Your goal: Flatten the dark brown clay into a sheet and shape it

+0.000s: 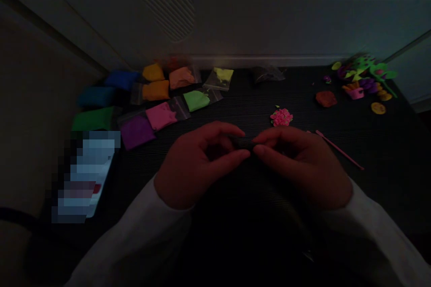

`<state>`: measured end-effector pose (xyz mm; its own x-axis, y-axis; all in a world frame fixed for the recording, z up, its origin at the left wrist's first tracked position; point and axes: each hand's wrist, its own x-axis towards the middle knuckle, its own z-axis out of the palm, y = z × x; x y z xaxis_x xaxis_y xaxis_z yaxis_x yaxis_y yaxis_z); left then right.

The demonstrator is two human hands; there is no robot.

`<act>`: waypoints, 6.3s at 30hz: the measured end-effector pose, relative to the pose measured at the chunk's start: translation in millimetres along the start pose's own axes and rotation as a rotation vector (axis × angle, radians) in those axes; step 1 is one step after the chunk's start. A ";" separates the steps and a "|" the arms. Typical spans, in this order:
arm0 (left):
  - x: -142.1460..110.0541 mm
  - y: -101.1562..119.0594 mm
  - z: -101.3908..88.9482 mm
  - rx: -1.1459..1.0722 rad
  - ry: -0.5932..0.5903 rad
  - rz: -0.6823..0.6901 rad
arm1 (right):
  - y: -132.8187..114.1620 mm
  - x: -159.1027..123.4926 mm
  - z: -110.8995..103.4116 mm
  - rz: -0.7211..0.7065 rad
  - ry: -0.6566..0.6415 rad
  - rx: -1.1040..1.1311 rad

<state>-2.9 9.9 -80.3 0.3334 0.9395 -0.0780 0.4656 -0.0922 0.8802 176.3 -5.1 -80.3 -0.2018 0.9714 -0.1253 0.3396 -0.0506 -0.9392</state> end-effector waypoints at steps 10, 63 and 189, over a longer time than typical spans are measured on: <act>1.4 -2.4 1.0 0.125 -0.019 0.118 | 0.4 4.2 -8.4 -0.040 -0.057 -0.141; 0.7 -11.2 9.3 0.064 0.121 0.238 | 8.7 7.4 -1.8 0.222 -0.211 0.441; -7.3 5.5 1.8 -0.024 0.055 0.061 | 1.0 -7.1 3.0 -0.575 0.165 -0.353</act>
<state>-1.4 2.0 -75.7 0.3147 0.9492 0.0019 0.4255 -0.1428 0.8936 175.3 -12.7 -81.3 -0.3062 0.8456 0.4373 0.5047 0.5337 -0.6786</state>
